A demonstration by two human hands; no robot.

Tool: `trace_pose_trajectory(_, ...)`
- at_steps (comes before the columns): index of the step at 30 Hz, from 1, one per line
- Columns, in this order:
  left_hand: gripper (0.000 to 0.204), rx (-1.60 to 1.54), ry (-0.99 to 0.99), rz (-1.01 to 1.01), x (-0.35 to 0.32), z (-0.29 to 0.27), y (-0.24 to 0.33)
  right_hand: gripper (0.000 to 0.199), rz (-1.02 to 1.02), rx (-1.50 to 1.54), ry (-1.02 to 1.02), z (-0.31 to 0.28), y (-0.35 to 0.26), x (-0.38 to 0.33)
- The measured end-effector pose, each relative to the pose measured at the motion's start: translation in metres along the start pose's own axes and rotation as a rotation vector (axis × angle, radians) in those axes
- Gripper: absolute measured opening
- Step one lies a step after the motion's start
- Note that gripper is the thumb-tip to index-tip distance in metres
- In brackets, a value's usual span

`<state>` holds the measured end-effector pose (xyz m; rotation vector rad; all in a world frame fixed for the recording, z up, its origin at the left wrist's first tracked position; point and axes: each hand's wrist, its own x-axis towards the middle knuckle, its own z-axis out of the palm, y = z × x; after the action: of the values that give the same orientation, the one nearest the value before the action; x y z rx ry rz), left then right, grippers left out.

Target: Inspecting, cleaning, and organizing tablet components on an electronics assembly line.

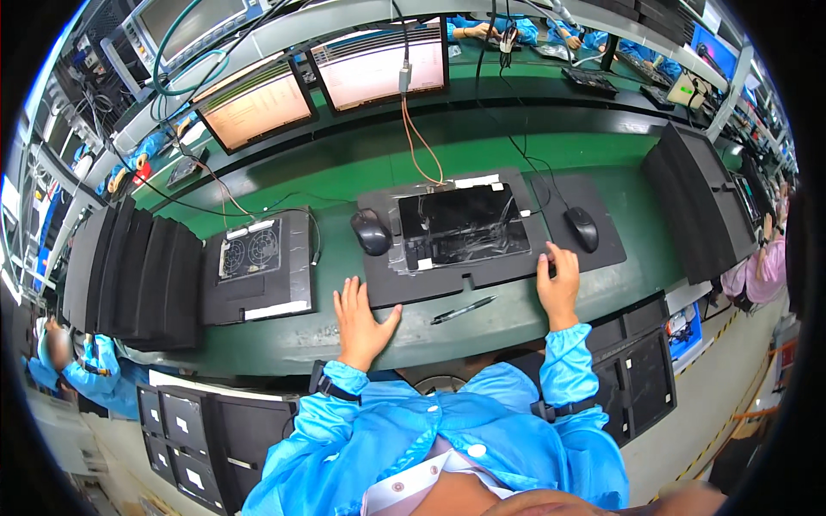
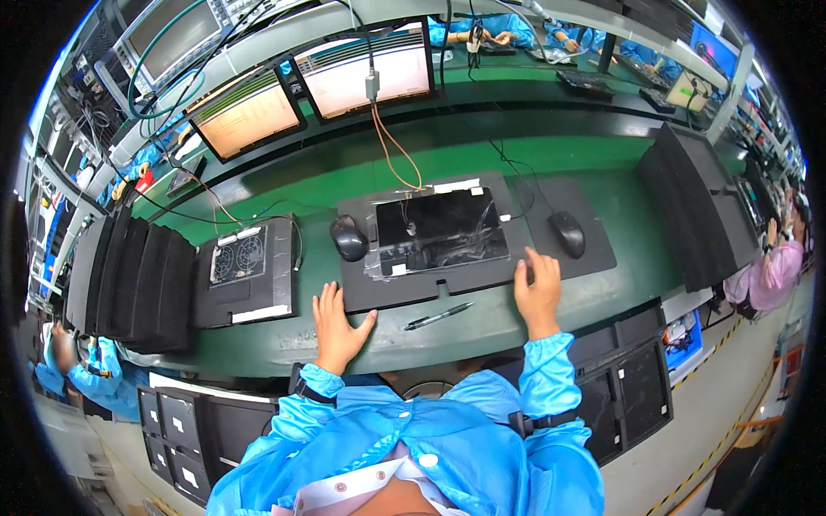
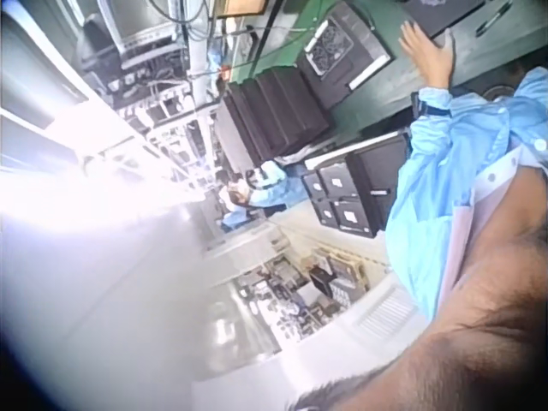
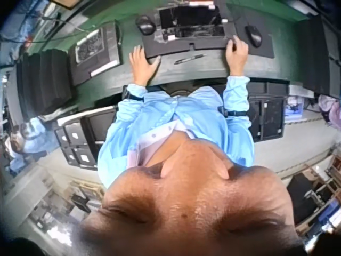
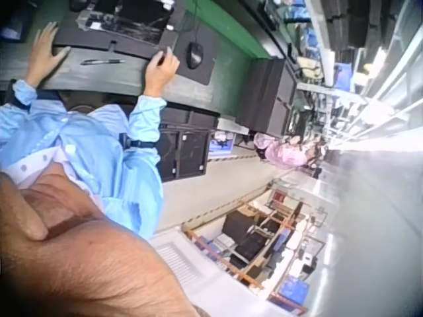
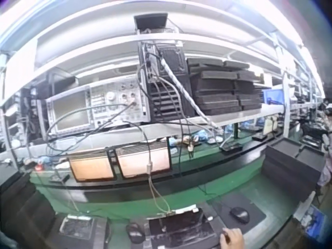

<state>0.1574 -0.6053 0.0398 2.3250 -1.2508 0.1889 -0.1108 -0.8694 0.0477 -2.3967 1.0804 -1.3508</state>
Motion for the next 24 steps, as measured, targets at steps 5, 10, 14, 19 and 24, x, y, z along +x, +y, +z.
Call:
trace_pose_trajectory(5,0.083,-0.098,0.091,0.019,-0.009,-0.001,0.005,0.030,-0.080,-0.067,-0.116,-0.007,-0.003,0.012)
trace_pose_trajectory(10,0.072,-0.211,-0.055,0.275,0.010,-0.026,0.066,0.032,-0.381,-0.167,-0.271,0.003,0.000,0.067)
trace_pose_trajectory(14,0.066,-0.212,-0.049,0.421,0.063,0.002,0.098,0.037,-0.356,-0.099,-0.636,0.006,0.029,0.106)
trace_pose_trajectory(19,0.070,-0.151,-0.089,0.377,0.085,0.040,0.111,0.030,-0.467,-0.018,-0.719,0.017,0.011,0.137)
trace_pose_trajectory(24,0.066,-0.187,-0.071,0.346,0.094,0.044,0.131,0.016,-0.370,0.164,-0.929,0.027,0.052,0.162)
